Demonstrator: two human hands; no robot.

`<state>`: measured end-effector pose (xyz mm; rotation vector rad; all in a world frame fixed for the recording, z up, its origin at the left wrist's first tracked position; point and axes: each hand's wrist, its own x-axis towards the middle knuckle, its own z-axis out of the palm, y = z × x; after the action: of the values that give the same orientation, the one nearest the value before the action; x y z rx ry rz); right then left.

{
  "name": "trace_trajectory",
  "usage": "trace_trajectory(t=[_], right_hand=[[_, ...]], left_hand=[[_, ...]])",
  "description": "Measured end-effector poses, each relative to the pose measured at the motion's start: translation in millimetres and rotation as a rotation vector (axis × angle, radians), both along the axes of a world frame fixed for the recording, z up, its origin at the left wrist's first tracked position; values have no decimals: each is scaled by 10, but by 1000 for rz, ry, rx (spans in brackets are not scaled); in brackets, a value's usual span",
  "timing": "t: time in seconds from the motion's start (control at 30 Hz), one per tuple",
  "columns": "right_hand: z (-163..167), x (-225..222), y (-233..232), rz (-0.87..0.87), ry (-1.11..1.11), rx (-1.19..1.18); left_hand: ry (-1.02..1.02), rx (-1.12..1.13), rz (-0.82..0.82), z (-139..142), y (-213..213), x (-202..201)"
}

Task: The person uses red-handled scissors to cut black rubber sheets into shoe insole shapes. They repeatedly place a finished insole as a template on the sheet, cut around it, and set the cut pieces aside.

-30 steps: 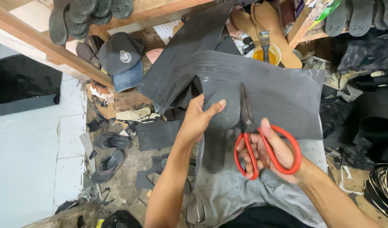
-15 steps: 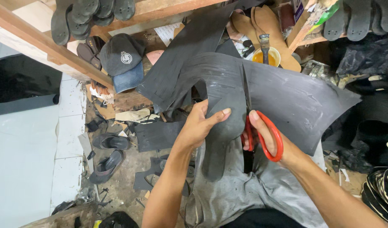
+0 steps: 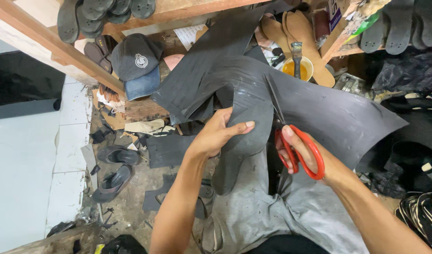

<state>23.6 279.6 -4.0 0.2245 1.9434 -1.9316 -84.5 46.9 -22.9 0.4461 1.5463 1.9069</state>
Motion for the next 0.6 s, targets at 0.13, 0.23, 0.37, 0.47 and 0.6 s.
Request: trace_trajectory(t=[0.13,0.23,0.37,0.47,0.6], right_hand=[[117,1,113,35,-44,73],[217,14,204,45,-83,126],[357,15,361,104,-125,216],[424,-27,466,174,-181,347],[423,-56,515,122,-280,374]], left_hand=[[6,-17,-94,-3,-50,-166],[10,1,-130,29,-69,-282],[59,-68,-99,76,-44,-476],[104,-83,-86,97,-4,-604],[882,-267,452,68,156,-383]])
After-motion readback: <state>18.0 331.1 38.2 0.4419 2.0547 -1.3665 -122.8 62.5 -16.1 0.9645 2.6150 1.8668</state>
